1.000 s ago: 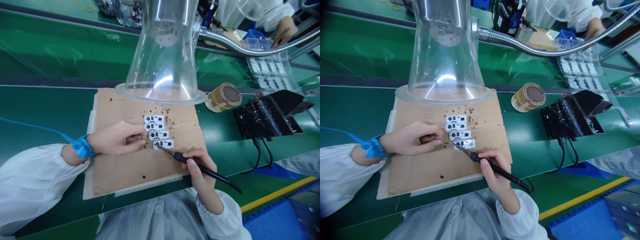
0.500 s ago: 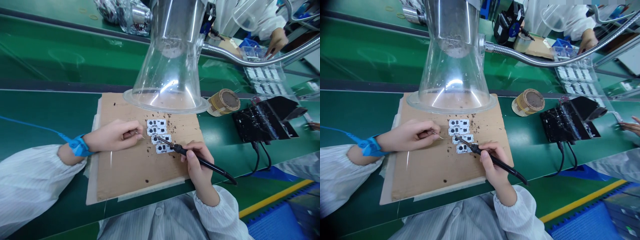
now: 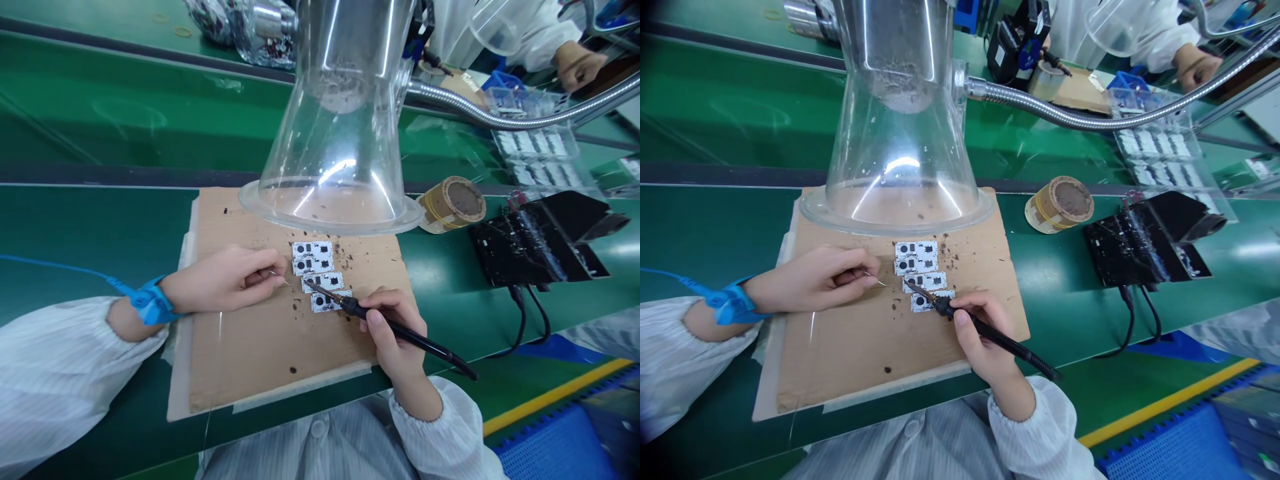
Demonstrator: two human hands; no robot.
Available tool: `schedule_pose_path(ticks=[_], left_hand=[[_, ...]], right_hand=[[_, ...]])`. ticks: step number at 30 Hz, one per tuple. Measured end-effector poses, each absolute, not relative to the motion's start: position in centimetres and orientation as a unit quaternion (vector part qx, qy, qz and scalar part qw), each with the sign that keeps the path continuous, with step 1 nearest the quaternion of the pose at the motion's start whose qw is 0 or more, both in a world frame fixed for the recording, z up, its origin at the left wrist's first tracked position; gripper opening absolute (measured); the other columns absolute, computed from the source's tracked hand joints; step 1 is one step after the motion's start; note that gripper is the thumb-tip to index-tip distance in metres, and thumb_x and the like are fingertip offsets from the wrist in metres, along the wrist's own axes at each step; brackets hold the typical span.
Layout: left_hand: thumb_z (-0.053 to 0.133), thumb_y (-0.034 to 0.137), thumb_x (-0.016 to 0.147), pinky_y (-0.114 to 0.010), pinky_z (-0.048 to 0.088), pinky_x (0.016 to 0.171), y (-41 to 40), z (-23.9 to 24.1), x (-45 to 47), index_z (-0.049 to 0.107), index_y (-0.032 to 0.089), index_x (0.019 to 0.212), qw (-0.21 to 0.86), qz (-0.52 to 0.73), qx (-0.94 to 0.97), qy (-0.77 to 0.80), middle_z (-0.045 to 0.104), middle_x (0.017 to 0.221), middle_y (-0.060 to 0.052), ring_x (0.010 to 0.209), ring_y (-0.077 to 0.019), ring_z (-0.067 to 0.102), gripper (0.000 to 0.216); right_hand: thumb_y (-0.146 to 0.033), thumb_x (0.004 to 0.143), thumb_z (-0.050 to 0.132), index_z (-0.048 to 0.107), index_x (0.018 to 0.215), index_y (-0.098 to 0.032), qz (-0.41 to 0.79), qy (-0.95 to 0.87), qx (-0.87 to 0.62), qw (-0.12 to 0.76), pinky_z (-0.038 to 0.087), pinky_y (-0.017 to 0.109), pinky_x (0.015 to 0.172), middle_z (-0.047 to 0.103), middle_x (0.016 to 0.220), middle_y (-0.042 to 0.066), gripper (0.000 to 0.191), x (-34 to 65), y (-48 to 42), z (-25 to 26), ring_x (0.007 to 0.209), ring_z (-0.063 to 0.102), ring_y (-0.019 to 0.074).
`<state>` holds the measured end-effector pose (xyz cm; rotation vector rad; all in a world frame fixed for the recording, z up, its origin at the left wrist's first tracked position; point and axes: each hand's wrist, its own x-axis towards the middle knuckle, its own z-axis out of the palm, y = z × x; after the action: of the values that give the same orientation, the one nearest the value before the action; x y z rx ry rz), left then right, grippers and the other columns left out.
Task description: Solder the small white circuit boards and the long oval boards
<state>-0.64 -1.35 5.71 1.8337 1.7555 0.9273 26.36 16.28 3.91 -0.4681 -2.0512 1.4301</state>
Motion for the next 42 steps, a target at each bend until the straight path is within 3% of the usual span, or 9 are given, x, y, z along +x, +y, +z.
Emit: schedule_pose_path(ticks=[42], left_hand=[[0.054, 0.021, 0.106, -0.019, 0.031, 0.050, -1.33, 5.73, -0.66, 0.059, 0.020, 0.092, 0.215, 0.324, 0.667, 0.636, 0.042, 0.059, 0.010, 0.048, -0.0084, 0.040, 0.014]], right_hand=[[-0.032, 0.109, 0.070, 0.075, 0.106, -0.025, 0.553, -0.766, -0.164, 0.285, 0.053, 0.026, 0.060, 0.069, 0.083, 0.002, 0.010, 26.67, 16.25, 3.70, 0.066, 0.065, 0.0147]])
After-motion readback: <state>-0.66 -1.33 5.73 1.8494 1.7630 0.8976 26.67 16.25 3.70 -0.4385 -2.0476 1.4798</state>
